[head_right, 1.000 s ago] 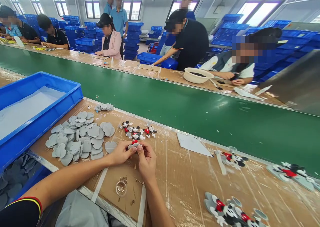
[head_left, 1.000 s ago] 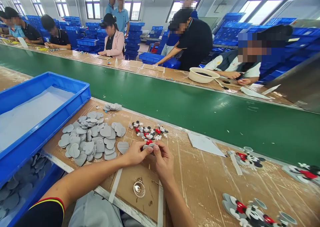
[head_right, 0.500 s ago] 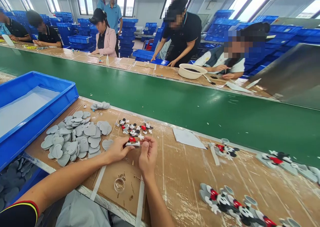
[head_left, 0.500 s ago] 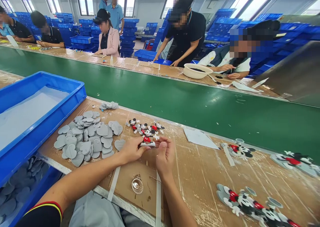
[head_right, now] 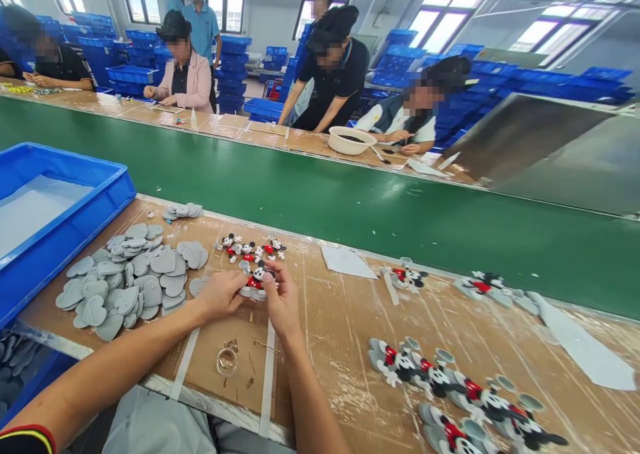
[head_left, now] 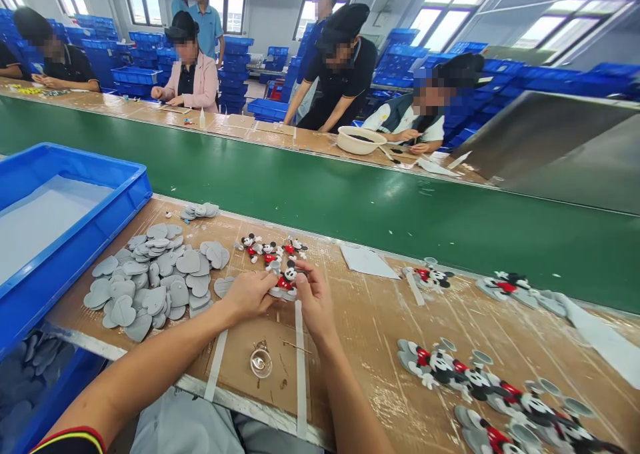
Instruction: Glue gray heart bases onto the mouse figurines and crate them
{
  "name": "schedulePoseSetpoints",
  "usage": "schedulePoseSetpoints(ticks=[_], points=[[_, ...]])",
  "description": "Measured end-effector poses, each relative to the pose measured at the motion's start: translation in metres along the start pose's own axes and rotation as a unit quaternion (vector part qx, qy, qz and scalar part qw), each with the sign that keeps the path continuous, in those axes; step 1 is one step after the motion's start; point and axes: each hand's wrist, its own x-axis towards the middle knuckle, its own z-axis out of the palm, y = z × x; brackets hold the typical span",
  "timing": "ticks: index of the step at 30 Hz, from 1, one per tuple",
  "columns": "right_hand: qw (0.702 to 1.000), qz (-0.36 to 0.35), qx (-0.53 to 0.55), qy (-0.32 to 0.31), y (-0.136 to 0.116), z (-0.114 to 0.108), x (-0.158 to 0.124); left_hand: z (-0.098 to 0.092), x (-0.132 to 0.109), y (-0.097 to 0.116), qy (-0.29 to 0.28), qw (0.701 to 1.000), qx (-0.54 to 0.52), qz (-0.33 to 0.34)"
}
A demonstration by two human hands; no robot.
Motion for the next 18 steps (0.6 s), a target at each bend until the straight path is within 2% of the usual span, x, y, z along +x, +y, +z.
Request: schedulePoseSetpoints(ticks=[7,11,15,18], points=[[1.000,0.016,0.026,0.007,-0.005,0.000,0.002,-0.014,0.002,0.001,-0.038,0.998,0.052,0.008],[0.999,0.011,0.019,0.033,-0.006,-0.001,0.003,-0.018,0.003,0.000,-0.038,0.997,0.061,0.014],[0.996,0.002,0.010,0.091,-0.016,-0.030,-0.018,-0.016,0.007,-0.006,-0.024,0.998,0.051,0.023],[0.987,0.000,-0.008,0.163,-0.025,-0.069,-0.063,-0.014,0.010,-0.011,-0.022,0.999,0.031,0.028]])
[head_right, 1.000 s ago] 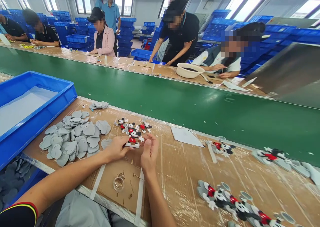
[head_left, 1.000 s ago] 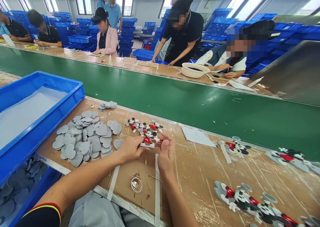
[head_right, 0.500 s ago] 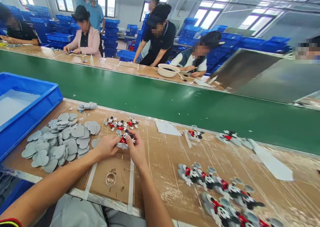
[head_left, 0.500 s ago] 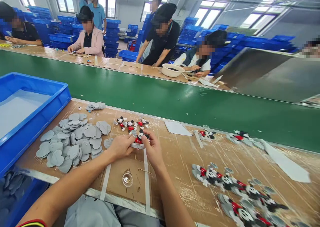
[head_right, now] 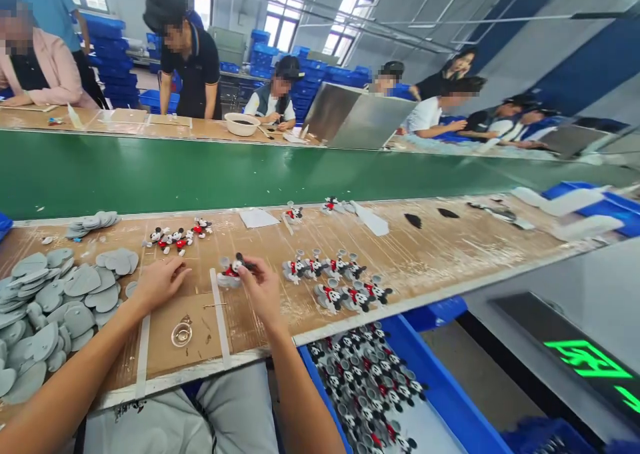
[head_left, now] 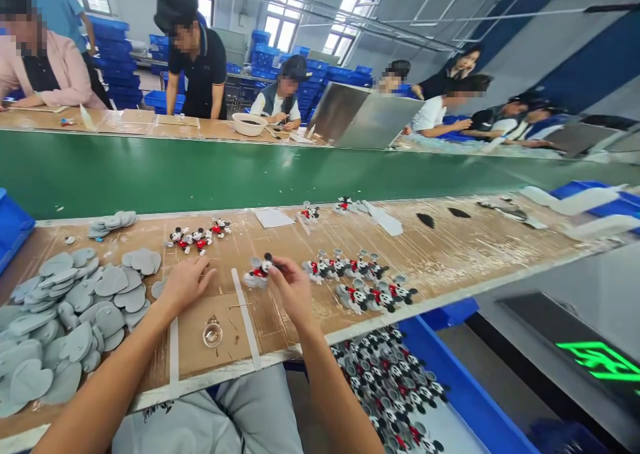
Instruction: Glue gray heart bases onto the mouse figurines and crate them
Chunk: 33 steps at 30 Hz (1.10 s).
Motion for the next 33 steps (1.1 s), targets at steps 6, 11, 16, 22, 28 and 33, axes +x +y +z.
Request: schedulePoseSetpoints(ticks=[6,11,16,22,28,33], points=[[0.953,0.032,-0.162,0.253,0.016,-0.103,-0.063,0.004,0.002,-0.004,0.014,0.999,-0.033,0.005],[0.908,0.024,-0.245,0.339,0.044,-0.123,-0.067,0.005,-0.002,-0.004,0.013,0.998,-0.046,0.030],[0.897,-0.002,-0.301,0.325,0.048,-0.114,-0.064,0.004,-0.014,-0.015,0.032,0.997,-0.068,0.016],[0.871,-0.063,-0.363,0.325,0.021,-0.101,-0.073,0.002,-0.021,-0.021,0.042,0.994,-0.099,-0.016],[0.928,-0.157,-0.327,0.086,-0.004,-0.052,-0.035,0.006,-0.019,-0.017,0.041,0.990,-0.131,-0.031],[0.910,-0.134,-0.339,-0.196,0.022,0.024,0.037,0.008,-0.018,-0.019,0.043,0.987,-0.150,-0.037]])
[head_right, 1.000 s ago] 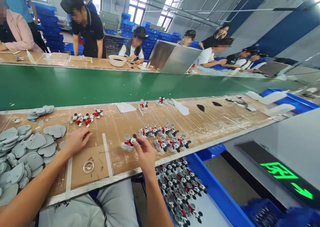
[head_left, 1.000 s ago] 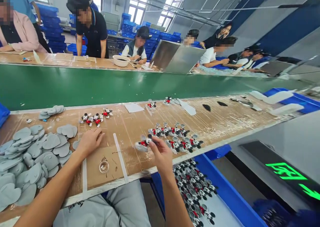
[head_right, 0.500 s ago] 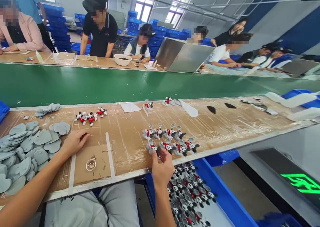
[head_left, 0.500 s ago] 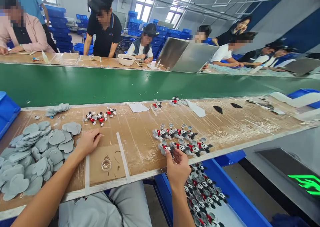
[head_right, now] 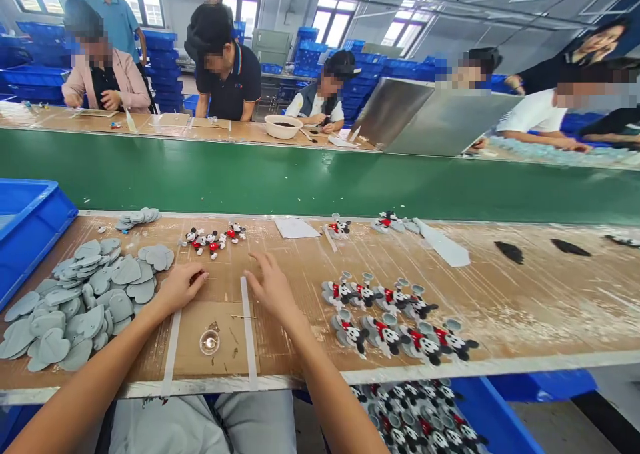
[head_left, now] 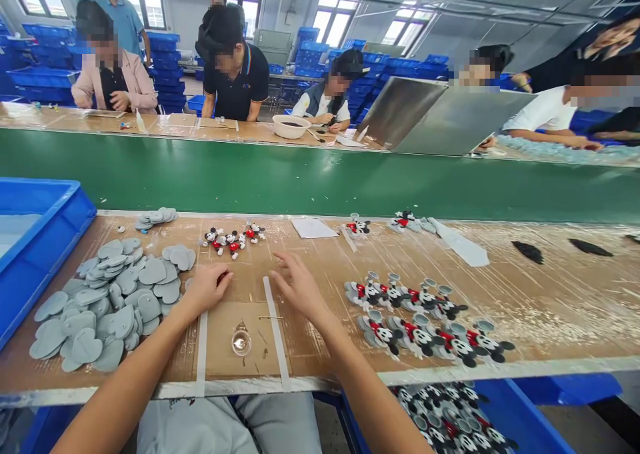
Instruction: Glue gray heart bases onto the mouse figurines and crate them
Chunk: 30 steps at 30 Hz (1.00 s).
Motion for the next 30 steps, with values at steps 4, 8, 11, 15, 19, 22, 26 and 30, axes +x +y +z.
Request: schedulePoseSetpoints(ticks=[4,8,11,15,19,22,26,30], points=[[0.999,-0.015,-0.024,-0.045,0.008,0.047,0.046,0.001,-0.001,0.001,-0.003,1.000,0.001,0.005],[1.000,-0.014,-0.018,-0.017,0.013,0.066,0.060,0.001,-0.003,0.005,-0.007,1.000,-0.003,0.000],[1.000,-0.018,0.010,0.007,0.019,0.063,0.062,0.000,-0.004,0.008,-0.015,1.000,-0.009,-0.004],[0.996,-0.001,0.053,0.072,0.025,0.046,0.060,0.001,-0.007,0.014,-0.023,1.000,-0.006,-0.009],[0.982,0.023,0.100,0.156,0.023,0.025,0.057,0.005,-0.010,0.021,-0.035,0.999,-0.020,-0.002],[0.975,0.024,0.149,0.166,0.010,0.014,0.052,0.007,-0.010,0.022,0.002,0.998,-0.062,-0.013],[0.975,0.002,0.201,0.090,-0.022,0.015,0.036,0.004,-0.009,0.017,0.107,0.987,-0.117,-0.011],[0.962,0.003,0.272,-0.003,-0.041,0.036,0.028,0.002,-0.003,0.004,0.124,0.988,-0.067,0.065]])
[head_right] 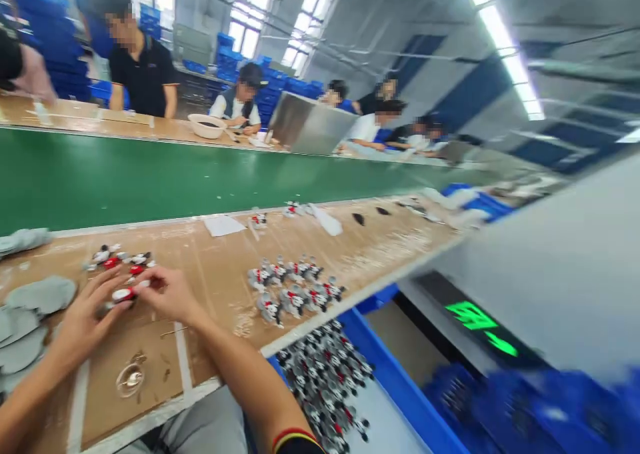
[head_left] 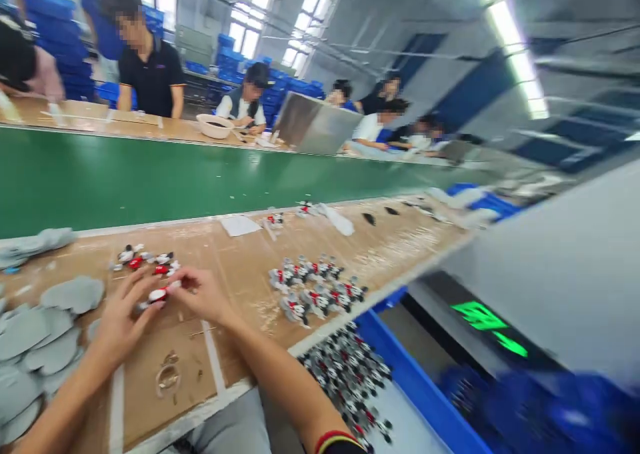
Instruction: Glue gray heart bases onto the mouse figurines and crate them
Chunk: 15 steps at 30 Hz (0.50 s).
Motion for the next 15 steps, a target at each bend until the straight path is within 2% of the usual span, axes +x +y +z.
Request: schedulePoseSetpoints(ticks=[2,5,8,11,15], points=[[0.995,0.037,0.085,-0.039,0.006,0.006,0.003,0.004,0.003,-0.007,-0.009,1.000,-0.004,0.029],[0.992,0.049,0.105,-0.041,0.014,0.005,0.006,0.011,0.003,-0.011,-0.005,1.000,-0.007,0.006],[0.997,0.028,0.041,-0.052,0.015,0.002,0.005,0.015,-0.002,-0.013,-0.016,0.999,0.006,-0.030],[0.996,-0.004,-0.048,-0.074,0.014,0.000,0.006,0.016,-0.003,-0.018,-0.051,0.997,0.020,-0.053],[0.988,-0.015,-0.102,-0.117,0.010,-0.005,0.005,0.012,0.000,-0.015,-0.077,0.996,-0.002,-0.051]])
